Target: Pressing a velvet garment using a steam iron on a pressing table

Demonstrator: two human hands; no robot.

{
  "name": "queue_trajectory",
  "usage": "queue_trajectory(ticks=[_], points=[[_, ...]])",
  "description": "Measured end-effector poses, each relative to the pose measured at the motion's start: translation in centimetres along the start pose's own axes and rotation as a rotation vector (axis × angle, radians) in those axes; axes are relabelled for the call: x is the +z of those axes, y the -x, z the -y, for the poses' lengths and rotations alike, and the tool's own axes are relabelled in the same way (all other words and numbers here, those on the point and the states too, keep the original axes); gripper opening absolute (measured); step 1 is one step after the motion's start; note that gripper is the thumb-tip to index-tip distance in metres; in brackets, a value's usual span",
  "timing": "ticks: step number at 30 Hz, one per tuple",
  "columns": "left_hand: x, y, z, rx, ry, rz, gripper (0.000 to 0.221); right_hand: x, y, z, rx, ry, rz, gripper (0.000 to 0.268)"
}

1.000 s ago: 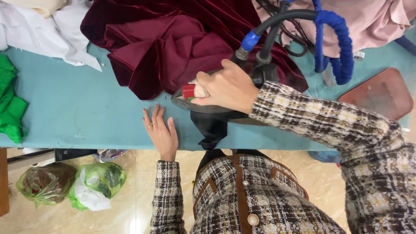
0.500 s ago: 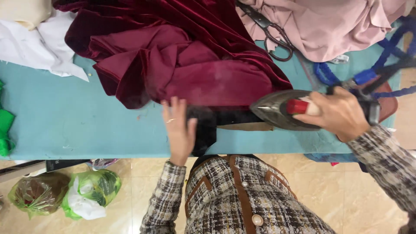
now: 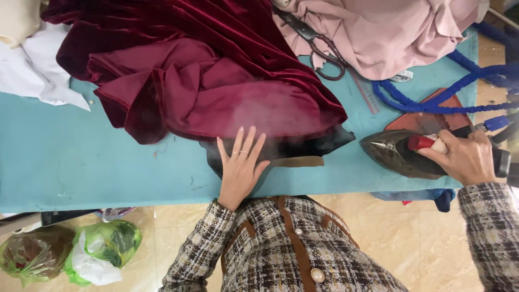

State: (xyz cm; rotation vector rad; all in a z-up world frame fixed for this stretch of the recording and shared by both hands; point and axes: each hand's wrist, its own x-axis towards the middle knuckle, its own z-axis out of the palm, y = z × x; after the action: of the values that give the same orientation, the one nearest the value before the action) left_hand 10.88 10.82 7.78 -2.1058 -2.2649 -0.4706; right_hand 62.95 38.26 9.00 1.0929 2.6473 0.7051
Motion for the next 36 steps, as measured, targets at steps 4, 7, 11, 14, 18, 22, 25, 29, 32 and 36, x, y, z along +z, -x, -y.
queue_trajectory(ticks=[4,7,11,14,18,22,25,29,32,36], points=[[-0.5,-0.4,-0.4,-0.001,-0.017,-0.022,0.065,0.7,0.9,0.6,0.099,-0.100,-0.027,0.058],[-0.5,-0.2,-0.6,-0.013,-0.040,-0.003,0.065,-1.4,0.0,1.5,0.176,-0.228,0.054,0.058],[-0.4,-0.2,-0.7,-0.030,-0.007,-0.005,0.065,-8.2,-6.3,5.3,0.223,-0.373,-0.004,0.044],[0.4,0.1,-0.8,-0.032,-0.023,-0.058,0.061,-8.3,-11.7,12.2,0.111,-0.375,-0.173,0.054],[0.8,0.6,-0.6,-0.036,-0.018,-0.115,0.058,-8.3,-17.4,19.6,-0.035,-0.321,-0.283,0.084],[0.1,1.3,-0.6,-0.036,0.029,-0.106,0.057,-2.6,-19.9,18.5,-0.051,-0.282,-0.261,0.013],[-0.4,1.4,-1.5,-0.059,0.288,-0.118,0.040,-9.5,-21.8,15.8,0.065,-0.782,-0.086,0.024],[0.2,0.3,-4.0,-0.378,1.696,0.089,0.043,-20.2,-24.6,14.7,0.324,-2.102,0.233,0.012],[1.0,-2.1,-5.9,-0.505,2.569,0.353,0.078,-23.9,-26.0,16.0,0.269,-2.516,0.331,0.020],[0.1,-5.8,-5.9,-0.472,3.210,0.216,0.093,-26.7,-25.7,18.2,0.207,-2.818,0.472,0.045]])
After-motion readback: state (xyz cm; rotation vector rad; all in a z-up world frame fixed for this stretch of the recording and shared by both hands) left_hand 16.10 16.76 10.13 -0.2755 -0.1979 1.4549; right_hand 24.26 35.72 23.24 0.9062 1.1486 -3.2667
